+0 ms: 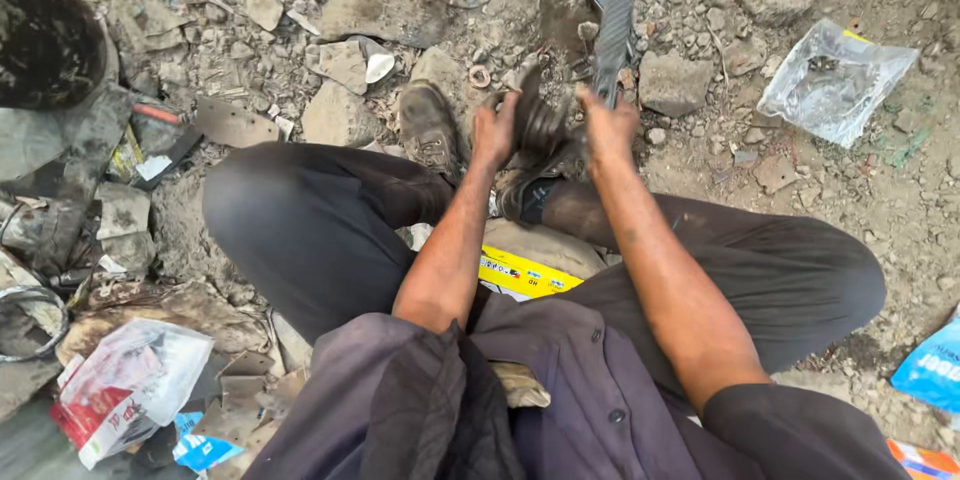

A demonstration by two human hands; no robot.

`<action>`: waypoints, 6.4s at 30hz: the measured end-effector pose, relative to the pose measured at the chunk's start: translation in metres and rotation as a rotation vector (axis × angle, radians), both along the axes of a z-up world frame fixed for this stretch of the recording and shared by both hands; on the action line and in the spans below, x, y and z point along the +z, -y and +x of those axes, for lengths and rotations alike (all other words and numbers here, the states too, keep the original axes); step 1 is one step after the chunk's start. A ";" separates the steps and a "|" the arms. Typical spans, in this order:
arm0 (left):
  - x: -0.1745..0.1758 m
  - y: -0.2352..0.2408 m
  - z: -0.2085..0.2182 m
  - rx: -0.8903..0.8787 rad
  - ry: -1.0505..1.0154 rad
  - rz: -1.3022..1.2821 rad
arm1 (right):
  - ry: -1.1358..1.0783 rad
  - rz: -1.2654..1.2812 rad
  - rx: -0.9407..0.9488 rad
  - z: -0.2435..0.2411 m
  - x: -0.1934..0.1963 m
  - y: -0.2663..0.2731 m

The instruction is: The person sits on the ground and uses a wire brush to clean a small metal part. They repeatedly scrub the surface, rotate the part to access different sides, and continue brushing throughout the clip.

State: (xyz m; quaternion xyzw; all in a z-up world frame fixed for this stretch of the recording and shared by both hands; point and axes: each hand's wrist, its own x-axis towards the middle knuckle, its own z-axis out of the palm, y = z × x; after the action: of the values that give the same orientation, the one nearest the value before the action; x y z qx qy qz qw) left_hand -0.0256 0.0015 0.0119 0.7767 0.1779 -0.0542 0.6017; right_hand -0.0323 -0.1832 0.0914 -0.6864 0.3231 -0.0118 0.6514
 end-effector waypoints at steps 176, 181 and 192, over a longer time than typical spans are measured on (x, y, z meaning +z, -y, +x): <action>0.016 0.002 0.024 0.075 -0.359 -0.589 | -0.349 0.031 0.384 0.007 0.036 -0.051; -0.002 0.011 0.036 0.085 -0.265 -0.524 | -0.449 -0.400 0.427 -0.097 0.037 -0.065; -0.003 0.010 0.026 0.048 -0.297 -0.422 | -0.409 -0.105 0.323 -0.058 0.018 -0.077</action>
State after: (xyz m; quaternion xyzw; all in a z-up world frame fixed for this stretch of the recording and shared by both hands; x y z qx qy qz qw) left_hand 0.0000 -0.0087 0.0089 0.6129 0.2672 -0.1894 0.7191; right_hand -0.0900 -0.1066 0.1092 -0.7500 0.3331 0.2146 0.5296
